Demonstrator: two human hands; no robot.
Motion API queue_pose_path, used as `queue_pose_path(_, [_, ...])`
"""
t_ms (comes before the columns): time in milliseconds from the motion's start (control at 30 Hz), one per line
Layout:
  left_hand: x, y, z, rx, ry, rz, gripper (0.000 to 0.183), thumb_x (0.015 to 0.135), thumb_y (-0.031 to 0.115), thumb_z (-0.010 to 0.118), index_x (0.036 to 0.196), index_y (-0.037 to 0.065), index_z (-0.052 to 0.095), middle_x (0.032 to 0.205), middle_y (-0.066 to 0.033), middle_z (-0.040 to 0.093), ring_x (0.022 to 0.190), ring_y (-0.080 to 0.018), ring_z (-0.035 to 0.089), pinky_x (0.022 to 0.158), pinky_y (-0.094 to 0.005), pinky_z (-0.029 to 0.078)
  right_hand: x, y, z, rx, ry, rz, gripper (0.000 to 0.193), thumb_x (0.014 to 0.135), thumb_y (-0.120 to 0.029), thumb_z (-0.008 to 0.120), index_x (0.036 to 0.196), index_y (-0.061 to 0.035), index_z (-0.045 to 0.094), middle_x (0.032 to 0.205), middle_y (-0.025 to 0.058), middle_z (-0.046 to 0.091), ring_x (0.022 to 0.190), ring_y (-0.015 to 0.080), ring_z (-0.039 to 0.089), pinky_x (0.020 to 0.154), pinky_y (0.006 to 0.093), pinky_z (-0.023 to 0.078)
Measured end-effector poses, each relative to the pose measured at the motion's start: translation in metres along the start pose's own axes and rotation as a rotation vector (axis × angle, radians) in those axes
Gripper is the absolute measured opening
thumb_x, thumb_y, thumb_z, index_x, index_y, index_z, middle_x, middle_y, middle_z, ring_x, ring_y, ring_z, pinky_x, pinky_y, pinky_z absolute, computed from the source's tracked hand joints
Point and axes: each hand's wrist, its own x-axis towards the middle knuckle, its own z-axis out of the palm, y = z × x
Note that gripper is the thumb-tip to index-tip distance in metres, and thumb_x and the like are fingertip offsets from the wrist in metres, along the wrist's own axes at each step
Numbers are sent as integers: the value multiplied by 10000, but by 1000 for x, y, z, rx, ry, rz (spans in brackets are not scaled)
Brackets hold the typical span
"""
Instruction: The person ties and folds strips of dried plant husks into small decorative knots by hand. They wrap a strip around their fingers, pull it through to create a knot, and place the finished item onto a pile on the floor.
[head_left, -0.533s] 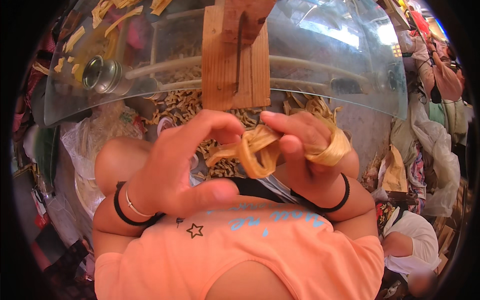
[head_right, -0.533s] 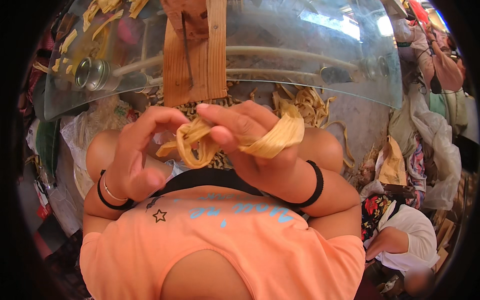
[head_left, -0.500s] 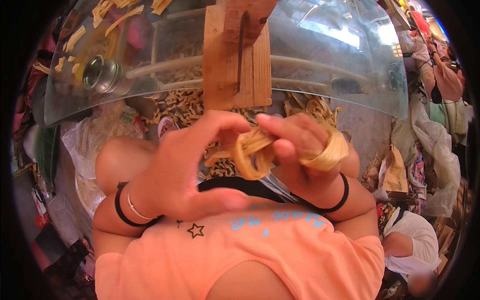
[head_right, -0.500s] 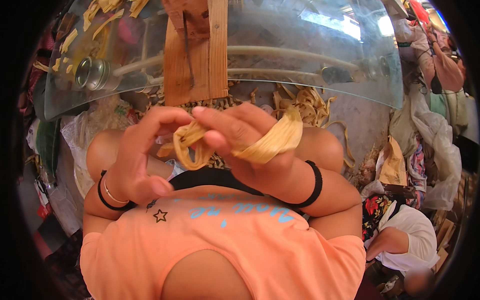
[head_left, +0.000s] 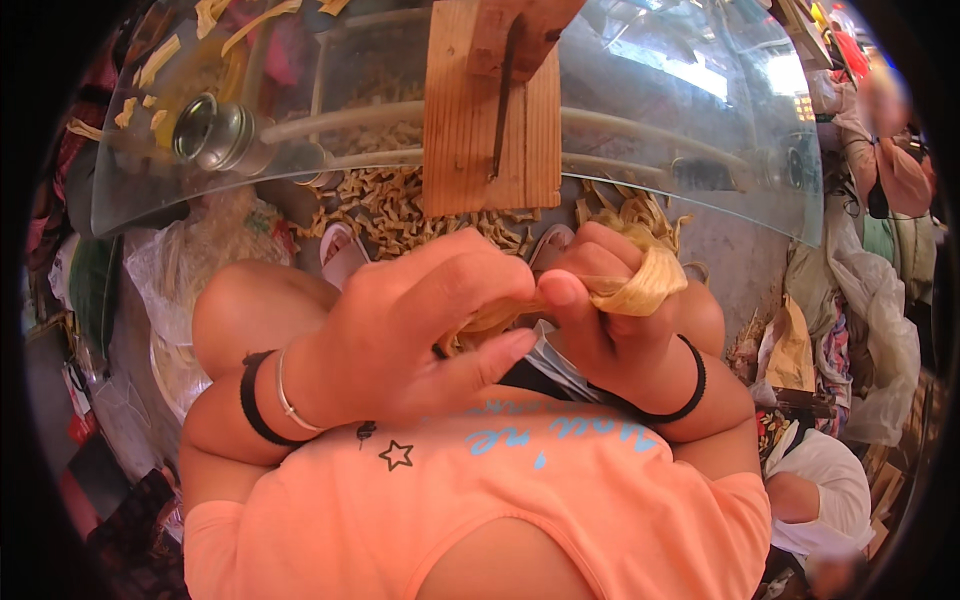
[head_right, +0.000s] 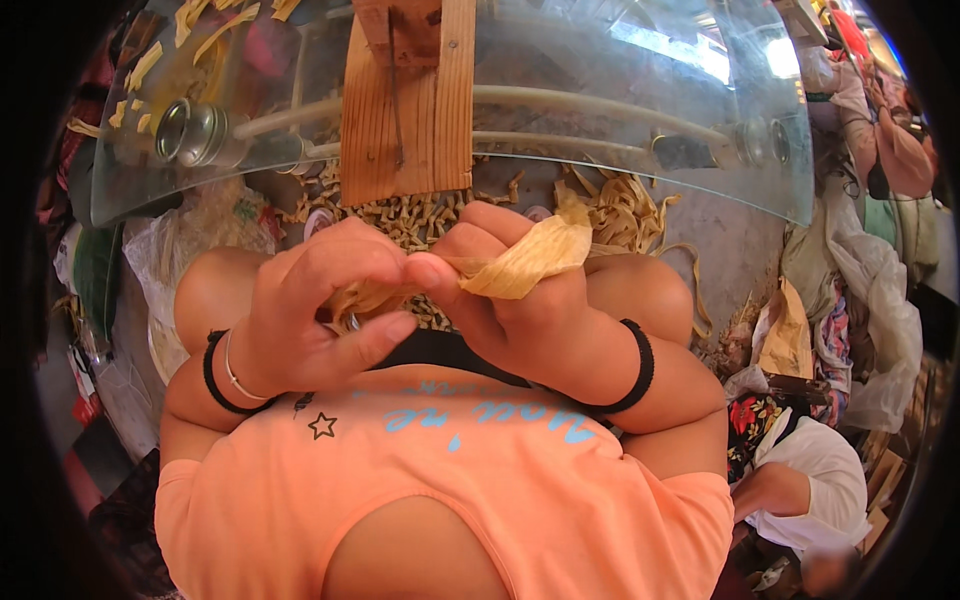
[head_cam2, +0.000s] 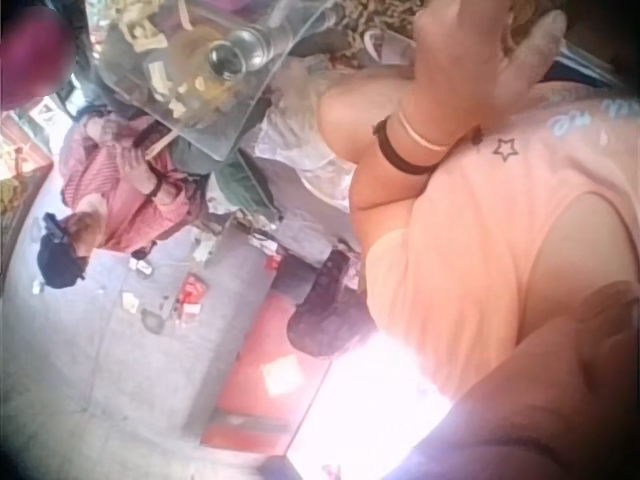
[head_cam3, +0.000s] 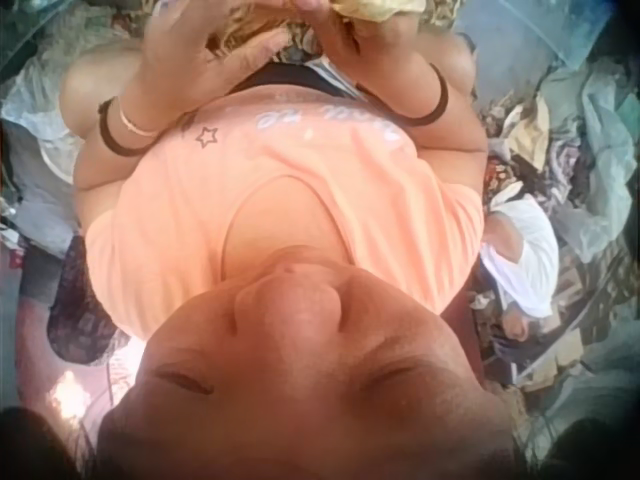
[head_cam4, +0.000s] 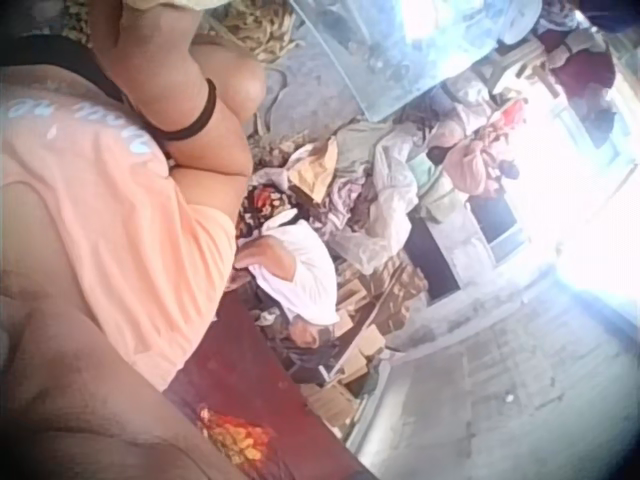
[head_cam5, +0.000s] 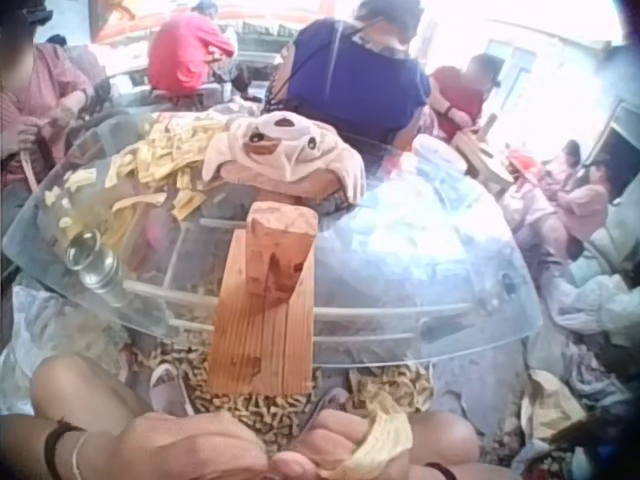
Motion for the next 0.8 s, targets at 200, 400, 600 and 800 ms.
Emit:
queue_pose_path(200, [-5, 3, -20, -76, -74, -14, 340, 759, -22, 714, 1046, 46, 544, 849, -122, 615, 661, -162, 550, 622, -253, 452, -2, -11, -16, 188, -161, 180, 195, 926, -63, 628, 746, -49, 555, 638, 25, 509, 516, 170, 462, 427, 323, 318])
queue_pose_path(400, [-25, 15, -49, -391, 340, -260, 255, 796, -68, 631, 971, 67, 503, 832, -56, 552, 848, -171, 612, 745, -308, 508, -3, -16, -21, 538, 119, 660, 302, 1028, -211, 503, 799, -35, 592, 660, -22, 526, 530, 49, 474, 463, 203, 372])
queue_pose_path(600, [-5, 15, -21, -700, 288, -287, 447, 787, -107, 605, 1143, 34, 376, 884, -56, 551, 866, -187, 667, 854, -351, 519, 0, 6, -22, 478, -829, 736, 377, 1001, -297, 556, 754, -22, 632, 558, 22, 548, 521, 85, 520, 484, 260, 405])
queue_pose_path(800, [-8, -1, -7, -729, 183, -316, 386, 796, -114, 643, 1059, 49, 412, 926, -72, 569, 819, -120, 634, 675, -218, 485, 5, 2, -17, 556, -286, 524, 456, 815, -315, 795, 1079, -23, 564, 718, 20, 596, 604, 86, 564, 531, 223, 425])
